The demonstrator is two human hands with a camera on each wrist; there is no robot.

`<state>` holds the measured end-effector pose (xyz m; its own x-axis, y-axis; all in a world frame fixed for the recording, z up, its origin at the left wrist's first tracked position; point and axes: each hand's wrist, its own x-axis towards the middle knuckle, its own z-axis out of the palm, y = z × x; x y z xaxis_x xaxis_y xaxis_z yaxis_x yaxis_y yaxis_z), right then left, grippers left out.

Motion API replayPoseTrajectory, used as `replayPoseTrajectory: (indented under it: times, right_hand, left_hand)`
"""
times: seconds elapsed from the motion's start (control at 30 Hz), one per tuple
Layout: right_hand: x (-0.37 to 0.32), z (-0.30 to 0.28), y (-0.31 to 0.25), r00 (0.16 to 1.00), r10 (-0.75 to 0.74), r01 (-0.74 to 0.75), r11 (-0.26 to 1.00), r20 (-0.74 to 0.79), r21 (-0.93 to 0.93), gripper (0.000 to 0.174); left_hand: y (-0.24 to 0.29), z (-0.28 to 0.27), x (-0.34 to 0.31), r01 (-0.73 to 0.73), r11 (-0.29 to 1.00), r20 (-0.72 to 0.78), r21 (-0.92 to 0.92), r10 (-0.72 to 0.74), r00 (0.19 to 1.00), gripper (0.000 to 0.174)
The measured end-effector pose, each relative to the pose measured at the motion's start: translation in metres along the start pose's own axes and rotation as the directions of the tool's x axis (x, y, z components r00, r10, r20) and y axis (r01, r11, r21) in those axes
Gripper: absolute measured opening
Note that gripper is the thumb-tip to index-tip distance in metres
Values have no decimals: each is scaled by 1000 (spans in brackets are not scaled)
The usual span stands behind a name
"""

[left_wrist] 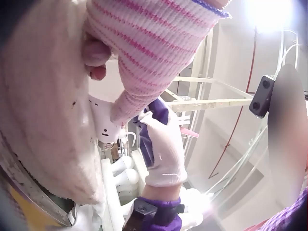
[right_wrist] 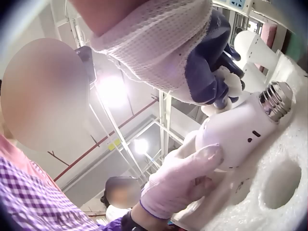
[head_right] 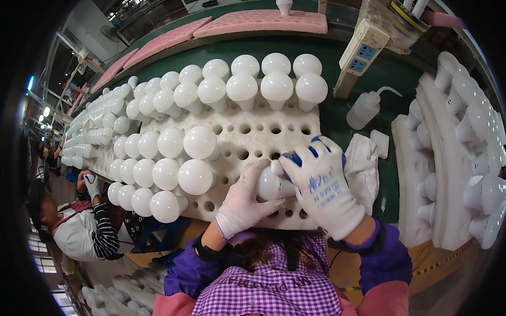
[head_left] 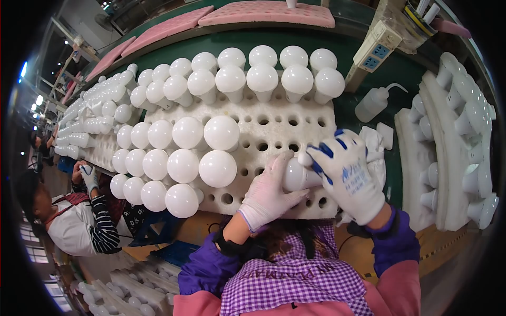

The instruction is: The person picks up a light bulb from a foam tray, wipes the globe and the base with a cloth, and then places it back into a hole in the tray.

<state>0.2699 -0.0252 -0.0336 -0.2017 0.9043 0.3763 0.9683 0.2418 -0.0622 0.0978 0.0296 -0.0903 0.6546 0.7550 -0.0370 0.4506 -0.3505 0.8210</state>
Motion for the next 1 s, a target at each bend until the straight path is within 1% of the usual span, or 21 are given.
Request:
replayPoseTrajectory:
  times: [0.1,0.13,0.17,0.23,0.3,0.37,0.4,0.43,0.5,0.53,0.57,0.63,0.67,0.7,0.77,0.8,0.83,0.87,0.9,0.97,1.0]
  right_hand:
    - [-16,-8,-11,994,-106,107,994,27,-32,27]
    - [-20,-3,-11,991,-131,130,990,-8,-56,25]
    - [-18,-2,-10,993,-122,121,991,-6,-56,25]
    - [-4,-1,-4,999,39,-39,999,-38,2,22]
    - [1,9,7,995,76,-77,997,-69,2,21]
    - [2,12,12,996,77,-69,980,-38,187,23]
    - [-2,5,6,998,57,-62,989,41,137,23]
    - [-7,-1,0,998,49,-56,989,48,139,23]
    - [-19,-10,-12,997,-60,60,998,38,4,26]
    - [-29,-2,-14,992,-84,78,994,89,73,30]
    - [-29,-6,-12,993,-78,72,995,87,72,30]
    - [-21,-17,-4,993,114,-116,991,31,59,33]
    - [-15,-8,12,976,215,-214,977,-47,21,34]
    - [-8,5,35,959,284,-282,958,-24,62,34]
    - [1,35,75,928,370,-367,928,-52,56,25]
    - [3,48,90,903,428,-428,903,-19,27,23]
    - [6,56,100,885,463,-464,885,40,21,23]
    - [8,65,106,876,480,-481,876,48,13,23]
    - [8,73,110,865,498,-499,866,56,3,23]
    - [6,83,117,866,500,-500,866,31,13,22]
    - [5,84,118,861,508,-508,861,10,20,22]
  left_hand:
    - [2,1,-1,11,1000,-2,-3,-11,1000,80]
    - [3,1,-1,23,1000,1,3,-23,1000,80]
    - [4,0,0,33,999,7,11,-33,999,80]
    - [1,1,-2,1,1000,12,21,-1,1000,80]
    - [0,2,-2,-36,999,12,37,36,999,79]
    - [0,3,-3,-15,1000,-13,16,15,1000,80]
    - [0,2,-2,-12,1000,-18,13,13,1000,80]
    - [0,2,-2,-22,1000,-19,20,22,1000,80]
    - [-1,4,-1,-28,999,-16,24,28,999,79]
    - [-1,4,0,-11,1000,-14,20,11,1000,79]
    - [-1,4,1,0,1000,-10,21,0,1000,79]
    - [-1,3,0,-20,1000,-19,-2,20,1000,79]
    - [-1,3,-2,-36,999,-29,-26,35,999,79]
    - [-3,2,-5,-43,999,-23,-16,43,999,79]
    - [-10,-1,-9,-104,983,-62,-150,96,993,82]
    - [-15,-1,-10,-105,985,-67,-138,97,993,82]
    - [-22,2,-10,-162,956,-108,-243,139,984,83]
    - [-25,3,-12,-218,913,-153,-346,174,973,83]
    - [-25,3,-12,-216,915,-159,-341,171,973,83]
    - [-24,5,-12,-200,845,-156,-496,140,978,81]
    - [-23,6,-12,-199,846,-157,-494,139,978,81]
